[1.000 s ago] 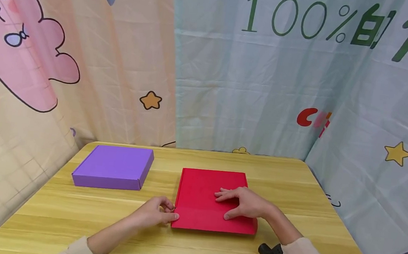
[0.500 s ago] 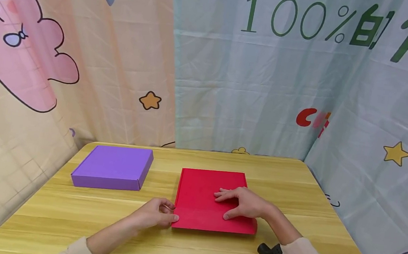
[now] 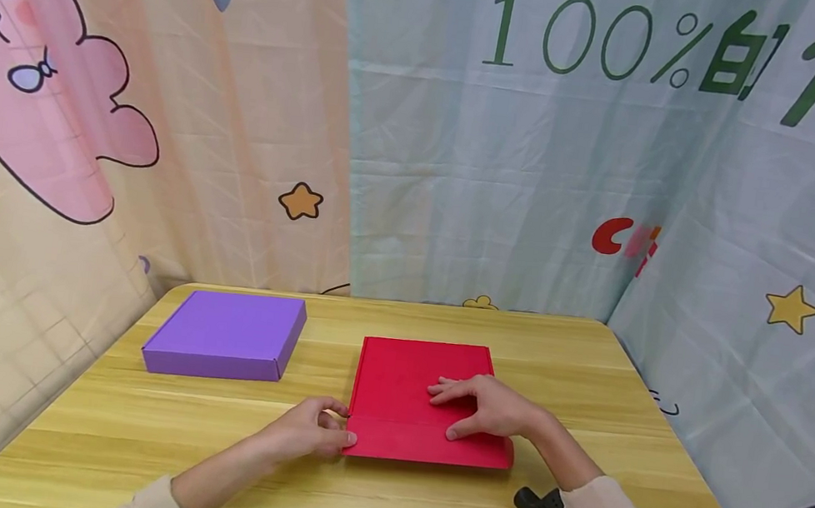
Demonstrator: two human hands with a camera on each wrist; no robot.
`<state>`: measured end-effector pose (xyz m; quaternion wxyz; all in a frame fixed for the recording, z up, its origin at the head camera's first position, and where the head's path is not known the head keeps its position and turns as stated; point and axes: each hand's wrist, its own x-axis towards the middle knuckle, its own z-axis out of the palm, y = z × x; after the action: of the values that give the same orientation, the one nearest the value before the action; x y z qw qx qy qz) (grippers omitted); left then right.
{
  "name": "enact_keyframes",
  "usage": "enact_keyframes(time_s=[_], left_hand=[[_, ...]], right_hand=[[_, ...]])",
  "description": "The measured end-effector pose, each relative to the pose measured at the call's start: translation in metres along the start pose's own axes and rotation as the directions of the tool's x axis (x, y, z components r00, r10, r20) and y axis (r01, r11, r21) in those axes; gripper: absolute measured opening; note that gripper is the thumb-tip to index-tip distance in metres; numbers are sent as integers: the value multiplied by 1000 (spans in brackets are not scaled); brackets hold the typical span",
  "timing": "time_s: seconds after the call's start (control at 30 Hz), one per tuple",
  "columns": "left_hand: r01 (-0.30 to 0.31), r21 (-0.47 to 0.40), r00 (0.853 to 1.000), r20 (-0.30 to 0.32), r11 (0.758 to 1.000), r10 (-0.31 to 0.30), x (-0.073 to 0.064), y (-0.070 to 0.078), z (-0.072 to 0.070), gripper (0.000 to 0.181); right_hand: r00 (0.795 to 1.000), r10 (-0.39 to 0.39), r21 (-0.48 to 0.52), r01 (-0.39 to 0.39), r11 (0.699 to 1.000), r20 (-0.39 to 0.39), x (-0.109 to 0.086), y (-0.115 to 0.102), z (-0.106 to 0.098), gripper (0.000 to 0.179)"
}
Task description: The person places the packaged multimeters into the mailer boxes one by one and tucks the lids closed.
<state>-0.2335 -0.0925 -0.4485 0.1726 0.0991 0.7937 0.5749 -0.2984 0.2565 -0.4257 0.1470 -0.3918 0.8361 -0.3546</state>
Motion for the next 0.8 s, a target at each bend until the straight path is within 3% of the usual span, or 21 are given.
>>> enact_keyframes(time_s=[0.17, 0.4, 0.63, 0.8], left_hand=[[-23, 50, 1000, 8, 998, 23, 0, 0, -3, 51], [-37, 48, 999, 22, 998, 36, 2, -1, -6, 52], [-30, 64, 1000, 10, 997, 30, 1, 2, -8, 51], [-101, 163, 994, -27, 981, 107, 1, 5, -11, 55]], right_hand=[[1000, -10, 1, 10, 1000, 0, 0, 1, 0, 49], [1000, -12, 1, 12, 1000, -6, 1, 0, 0, 49], [998, 19, -13, -20, 1000, -65, 1, 1, 5, 47], [988, 41, -9, -43, 999, -147, -1, 1, 7, 46]])
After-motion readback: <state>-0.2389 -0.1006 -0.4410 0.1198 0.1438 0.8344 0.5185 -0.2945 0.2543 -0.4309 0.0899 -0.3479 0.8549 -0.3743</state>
